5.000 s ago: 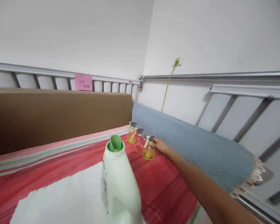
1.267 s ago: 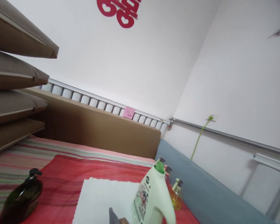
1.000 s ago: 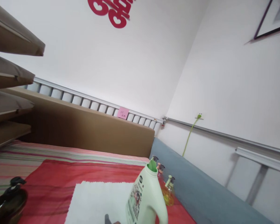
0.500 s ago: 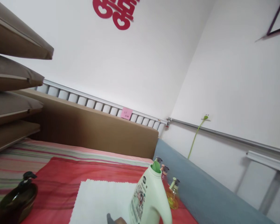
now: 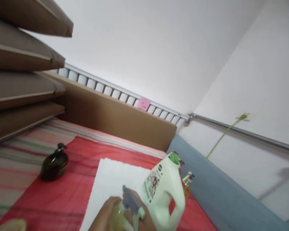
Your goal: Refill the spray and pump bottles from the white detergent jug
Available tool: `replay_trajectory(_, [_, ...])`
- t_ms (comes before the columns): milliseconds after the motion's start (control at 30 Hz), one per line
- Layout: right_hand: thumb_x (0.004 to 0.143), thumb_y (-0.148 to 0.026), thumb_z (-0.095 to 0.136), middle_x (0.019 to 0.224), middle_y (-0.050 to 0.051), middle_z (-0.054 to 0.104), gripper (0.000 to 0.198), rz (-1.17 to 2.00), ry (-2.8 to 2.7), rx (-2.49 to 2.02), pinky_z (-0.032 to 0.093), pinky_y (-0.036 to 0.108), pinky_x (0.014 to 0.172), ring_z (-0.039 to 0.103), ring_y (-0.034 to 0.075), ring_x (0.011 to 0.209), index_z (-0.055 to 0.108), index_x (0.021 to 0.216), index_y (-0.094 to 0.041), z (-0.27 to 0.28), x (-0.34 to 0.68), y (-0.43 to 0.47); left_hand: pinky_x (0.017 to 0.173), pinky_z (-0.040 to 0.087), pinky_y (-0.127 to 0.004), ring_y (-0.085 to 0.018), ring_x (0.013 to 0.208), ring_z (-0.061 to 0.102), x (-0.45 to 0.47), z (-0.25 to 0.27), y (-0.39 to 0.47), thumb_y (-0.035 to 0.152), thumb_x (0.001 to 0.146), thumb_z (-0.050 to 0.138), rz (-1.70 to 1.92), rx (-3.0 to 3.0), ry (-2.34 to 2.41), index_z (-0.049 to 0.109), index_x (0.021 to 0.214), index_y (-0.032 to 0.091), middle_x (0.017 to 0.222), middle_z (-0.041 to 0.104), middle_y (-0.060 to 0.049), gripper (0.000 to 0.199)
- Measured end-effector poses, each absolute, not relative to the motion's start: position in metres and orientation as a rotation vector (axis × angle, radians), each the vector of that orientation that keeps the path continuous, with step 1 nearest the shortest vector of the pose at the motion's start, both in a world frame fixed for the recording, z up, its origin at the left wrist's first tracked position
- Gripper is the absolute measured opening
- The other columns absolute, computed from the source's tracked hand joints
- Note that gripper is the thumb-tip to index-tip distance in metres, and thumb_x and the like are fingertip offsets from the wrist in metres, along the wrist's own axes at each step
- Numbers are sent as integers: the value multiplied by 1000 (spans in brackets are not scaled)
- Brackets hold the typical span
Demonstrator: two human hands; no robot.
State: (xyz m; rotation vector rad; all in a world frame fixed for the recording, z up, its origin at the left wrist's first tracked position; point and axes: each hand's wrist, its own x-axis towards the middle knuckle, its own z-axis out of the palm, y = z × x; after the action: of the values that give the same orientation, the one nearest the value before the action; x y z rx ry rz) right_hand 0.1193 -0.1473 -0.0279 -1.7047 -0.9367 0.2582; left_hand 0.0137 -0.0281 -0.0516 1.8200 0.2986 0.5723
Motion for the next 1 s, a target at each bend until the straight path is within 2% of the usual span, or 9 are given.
replay_trajectory(67, [61, -39, 78, 102, 6, 65, 58, 257, -947, -1731, 50, 35, 84, 62, 25, 93, 61, 115, -25, -25, 112, -150, 91, 48, -36, -24, 99, 59, 11, -53, -28, 20, 65, 65, 581, 1850, 226, 57, 107, 22, 104, 63, -5, 43])
replay_trajectory(200, [73, -34, 71, 90, 5, 66, 37, 310, -951, -1818, 52, 35, 78, 61, 22, 82, 64, 107, -22, -10, 104, -151, 95, 43, -37, -24, 105, 54, 7, -51, -26, 18, 63, 67, 565, 1879, 143, 52, 114, 21, 111, 58, -6, 53])
replay_trajectory(367, [76, -39, 68, 116, 9, 64, 51, 341, -970, -1730, 45, 42, 97, 56, 27, 111, 56, 124, -25, -11, 103, -150, 95, 43, -39, -25, 106, 54, 6, -49, -25, 17, 65, 68, 561, 1878, 167, 53, 115, 20, 112, 58, -7, 52])
replay_trajectory(467, [73, -38, 71, 99, 8, 68, 42, 289, -942, -1734, 53, 39, 81, 63, 25, 89, 63, 111, -23, -17, 102, -149, 97, 42, -40, -25, 109, 53, 6, -49, -26, 18, 67, 67, 583, 1881, 119, 50, 122, 24, 116, 58, -6, 57])
replay_trajectory(567, [73, -34, 70, 82, 4, 67, 29, 293, -921, -1754, 54, 35, 69, 61, 22, 74, 66, 100, -22, -11, 101, -148, 99, 41, -40, -25, 111, 52, 6, -49, -26, 14, 63, 68, 603, 1882, 82, 46, 126, 26, 118, 57, -5, 68])
replay_trajectory(733, [78, -28, 64, 107, 6, 65, 39, 502, -1032, -1711, 49, 39, 88, 60, 24, 96, 61, 116, -25, 9, 102, -146, 97, 42, -40, -25, 109, 53, 6, -50, -22, 10, 60, 65, 588, 1898, 102, 47, 121, 23, 116, 57, -6, 64])
replay_trajectory(833, [72, -26, 69, 119, 7, 61, 51, 456, -984, -1771, 45, 40, 96, 56, 25, 110, 55, 122, -26, 9, 102, -144, 97, 42, -41, -26, 109, 53, 6, -56, -21, 13, 60, 66, 577, 1908, 197, 45, 120, 21, 117, 56, -8, 64])
replay_trajectory(900, [67, -26, 73, 106, 5, 65, 48, 344, -924, -1848, 50, 37, 85, 61, 24, 96, 57, 112, -24, 7, 101, -143, 94, 44, -40, -25, 106, 54, 7, -60, -21, 14, 62, 65, 586, 1909, 229, 45, 117, 20, 114, 57, -8, 59])
replay_trajectory(1000, [70, -32, 72, 81, 0, 64, 26, 280, -881, -1908, 51, 31, 69, 60, 21, 75, 61, 91, -22, 6, 99, -142, 91, 45, -38, -24, 103, 55, 7, -61, -21, 14, 62, 65, 574, 1912, 225, 47, 113, 20, 110, 57, -7, 54])
